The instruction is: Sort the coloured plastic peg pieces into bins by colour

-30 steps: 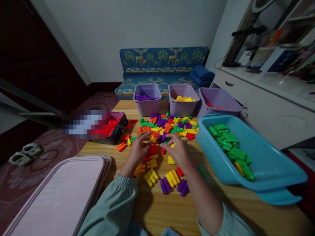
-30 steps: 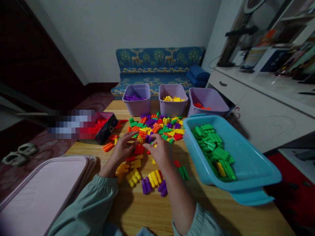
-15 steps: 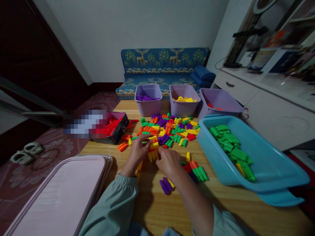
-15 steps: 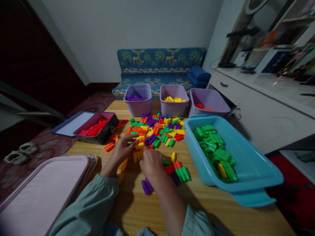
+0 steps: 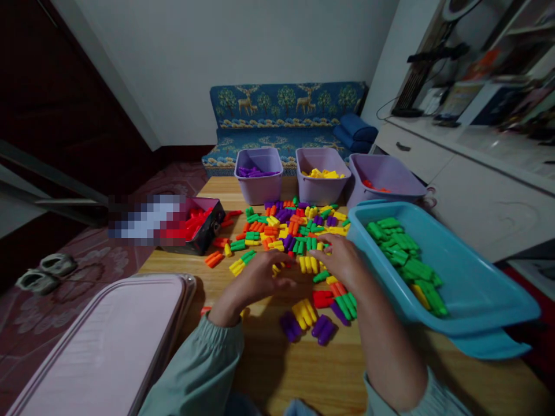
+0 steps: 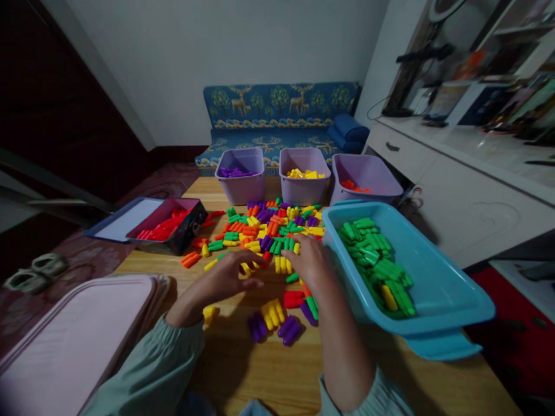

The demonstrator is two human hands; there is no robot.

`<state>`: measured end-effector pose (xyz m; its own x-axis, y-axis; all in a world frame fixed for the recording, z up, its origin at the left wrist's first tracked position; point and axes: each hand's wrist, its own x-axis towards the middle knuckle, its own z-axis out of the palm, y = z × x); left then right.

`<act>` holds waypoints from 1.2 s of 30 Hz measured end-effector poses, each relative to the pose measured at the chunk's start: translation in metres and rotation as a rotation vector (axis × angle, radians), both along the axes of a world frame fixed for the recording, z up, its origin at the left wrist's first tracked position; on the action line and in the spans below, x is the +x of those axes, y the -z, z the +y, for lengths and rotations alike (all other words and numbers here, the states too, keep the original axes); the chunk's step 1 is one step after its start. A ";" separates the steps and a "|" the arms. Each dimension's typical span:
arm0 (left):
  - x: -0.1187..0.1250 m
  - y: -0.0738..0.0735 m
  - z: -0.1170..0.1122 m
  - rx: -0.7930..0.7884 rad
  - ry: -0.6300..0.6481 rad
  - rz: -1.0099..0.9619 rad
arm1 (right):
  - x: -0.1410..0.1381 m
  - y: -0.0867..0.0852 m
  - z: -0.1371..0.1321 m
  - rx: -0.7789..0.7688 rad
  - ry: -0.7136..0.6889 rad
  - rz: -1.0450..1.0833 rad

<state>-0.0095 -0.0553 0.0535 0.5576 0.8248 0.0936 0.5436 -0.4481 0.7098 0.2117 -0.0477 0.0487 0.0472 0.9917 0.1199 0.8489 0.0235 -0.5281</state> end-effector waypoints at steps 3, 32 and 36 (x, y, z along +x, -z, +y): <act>0.035 -0.003 -0.022 0.081 0.295 -0.001 | 0.004 -0.007 0.000 0.022 0.027 0.121; -0.040 0.004 0.025 0.324 -0.507 0.047 | -0.099 0.007 -0.034 0.073 -0.631 0.030; -0.045 -0.006 0.021 0.360 -0.596 -0.052 | -0.116 0.011 -0.053 0.049 -0.919 -0.075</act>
